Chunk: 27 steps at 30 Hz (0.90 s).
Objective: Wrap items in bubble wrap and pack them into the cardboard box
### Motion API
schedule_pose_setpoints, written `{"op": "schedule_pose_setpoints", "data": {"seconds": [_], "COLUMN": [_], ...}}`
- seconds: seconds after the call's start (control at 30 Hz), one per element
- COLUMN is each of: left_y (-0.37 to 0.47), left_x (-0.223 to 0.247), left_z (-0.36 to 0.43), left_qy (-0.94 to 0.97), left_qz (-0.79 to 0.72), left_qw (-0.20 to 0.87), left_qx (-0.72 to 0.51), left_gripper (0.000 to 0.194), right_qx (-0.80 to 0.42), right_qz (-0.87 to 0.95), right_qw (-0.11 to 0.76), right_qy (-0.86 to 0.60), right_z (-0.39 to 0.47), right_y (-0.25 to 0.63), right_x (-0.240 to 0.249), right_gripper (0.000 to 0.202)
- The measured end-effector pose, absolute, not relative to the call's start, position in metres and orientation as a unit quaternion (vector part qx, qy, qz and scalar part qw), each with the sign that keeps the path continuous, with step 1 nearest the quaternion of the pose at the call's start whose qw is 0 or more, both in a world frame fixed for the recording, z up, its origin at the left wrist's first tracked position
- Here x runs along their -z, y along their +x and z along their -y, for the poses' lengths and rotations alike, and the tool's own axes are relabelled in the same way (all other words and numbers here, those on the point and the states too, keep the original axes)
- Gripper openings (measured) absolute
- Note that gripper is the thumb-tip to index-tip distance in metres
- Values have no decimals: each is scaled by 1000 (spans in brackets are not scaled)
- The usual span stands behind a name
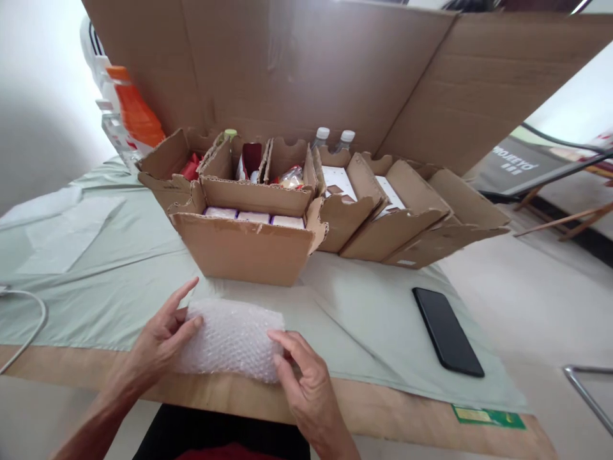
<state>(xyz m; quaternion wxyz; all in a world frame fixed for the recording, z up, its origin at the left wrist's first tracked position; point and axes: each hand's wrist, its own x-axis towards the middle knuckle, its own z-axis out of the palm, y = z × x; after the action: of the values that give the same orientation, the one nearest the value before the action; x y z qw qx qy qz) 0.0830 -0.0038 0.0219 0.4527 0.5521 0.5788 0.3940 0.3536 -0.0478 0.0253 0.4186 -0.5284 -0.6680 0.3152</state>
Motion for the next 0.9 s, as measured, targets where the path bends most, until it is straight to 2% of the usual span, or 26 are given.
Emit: {"op": "schedule_pose_setpoints", "data": {"seconds": [0.1,0.17,0.23,0.37,0.43,0.5,0.6,0.67,0.83,0.9], "left_y": [79,77,77,83,86,86,83,82,89,89], "left_x": [-54,-82,-114,-172,-188,-193,-191,-189,-197,-199], "left_z": [2,-4,-17,-64,-93,-119,-147,-158,-184,-195], "left_qy": [586,627,677,735,750,781,817,830,839,842], "left_qz": [-531,-489,-441,-391,-384,-403,-474,-496,-491,-472], "left_qw": [435,359,235,-16,-57,-7,127,165,233,261], "left_qx": [-431,-488,-540,-553,-536,-477,-302,-195,-31,-5], "left_gripper": [56,39,20,26,27,30,35,36,36,35], "right_qx": [-249,-186,-96,124,159,104,-73,-165,-239,-242], "right_qz": [685,711,737,763,781,814,858,853,832,830], "right_qw": [449,461,485,511,478,419,262,164,-28,-60], "right_qy": [-516,-497,-461,-376,-370,-388,-436,-467,-499,-498], "right_z": [32,20,3,-46,-74,-99,-126,-139,-165,-171], "right_y": [356,360,362,364,367,373,381,382,365,359], "right_x": [-54,-81,-112,-170,-187,-197,-202,-207,-218,-218], "right_gripper": [21,24,32,40,35,32,31,31,25,23]}}
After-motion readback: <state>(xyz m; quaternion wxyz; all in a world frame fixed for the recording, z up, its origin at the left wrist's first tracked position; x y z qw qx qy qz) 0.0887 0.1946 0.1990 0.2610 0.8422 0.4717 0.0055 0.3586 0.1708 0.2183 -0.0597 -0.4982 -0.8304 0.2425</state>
